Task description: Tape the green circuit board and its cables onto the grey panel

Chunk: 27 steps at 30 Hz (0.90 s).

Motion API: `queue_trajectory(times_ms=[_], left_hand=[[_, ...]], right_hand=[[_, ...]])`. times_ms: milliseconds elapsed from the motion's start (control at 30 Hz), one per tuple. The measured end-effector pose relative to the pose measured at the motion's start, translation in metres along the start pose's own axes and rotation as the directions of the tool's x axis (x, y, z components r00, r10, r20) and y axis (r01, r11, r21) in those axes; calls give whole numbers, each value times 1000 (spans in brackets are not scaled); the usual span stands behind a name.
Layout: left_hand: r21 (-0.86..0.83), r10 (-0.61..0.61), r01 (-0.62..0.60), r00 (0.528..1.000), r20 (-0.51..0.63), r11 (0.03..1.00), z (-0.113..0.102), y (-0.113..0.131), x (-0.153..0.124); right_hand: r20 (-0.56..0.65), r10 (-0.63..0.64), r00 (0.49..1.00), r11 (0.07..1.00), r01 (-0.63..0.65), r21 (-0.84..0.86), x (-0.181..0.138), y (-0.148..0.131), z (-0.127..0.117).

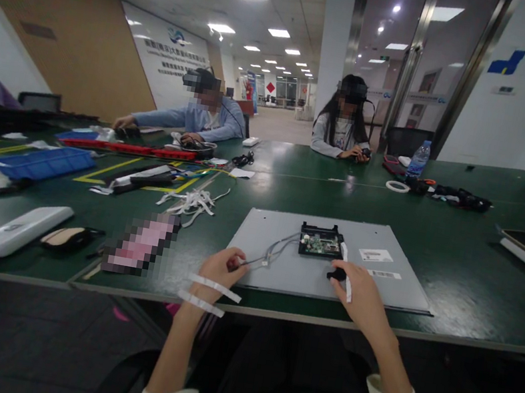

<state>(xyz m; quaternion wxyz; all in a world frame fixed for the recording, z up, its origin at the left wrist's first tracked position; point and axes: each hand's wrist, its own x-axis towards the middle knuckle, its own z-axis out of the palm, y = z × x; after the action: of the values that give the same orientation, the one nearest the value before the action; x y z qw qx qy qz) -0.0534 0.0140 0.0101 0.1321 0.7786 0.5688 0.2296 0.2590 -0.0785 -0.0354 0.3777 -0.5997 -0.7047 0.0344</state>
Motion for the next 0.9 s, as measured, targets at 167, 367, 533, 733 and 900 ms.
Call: queue_trajectory(times_ms=[167, 367, 533, 733, 900], left_hand=[[-86, 90, -106, 981, -171, 991, 6, -8, -9], [-45, 125, -148, 935, -331, 988, 15, 9, -10], [92, 135, -117, 968, -213, 989, 23, 20, -12], [167, 139, -105, 969, -206, 980, 25, 25, -16], [118, 139, -105, 933, -333, 987, 26, 19, -17]], right_hand=[[-44, 7, 999, 999, -5, 52, -4, -3, -9], [28, 26, 999, 993, -30, 118, -5, -9, -13], [28, 13, 1000, 998, -14, 57, -6, -13, -8], [7, -24, 1000, 999, 24, 24, -8, -14, -8], [-82, -1, 997, 996, 8, 90, -5, -13, -11]])
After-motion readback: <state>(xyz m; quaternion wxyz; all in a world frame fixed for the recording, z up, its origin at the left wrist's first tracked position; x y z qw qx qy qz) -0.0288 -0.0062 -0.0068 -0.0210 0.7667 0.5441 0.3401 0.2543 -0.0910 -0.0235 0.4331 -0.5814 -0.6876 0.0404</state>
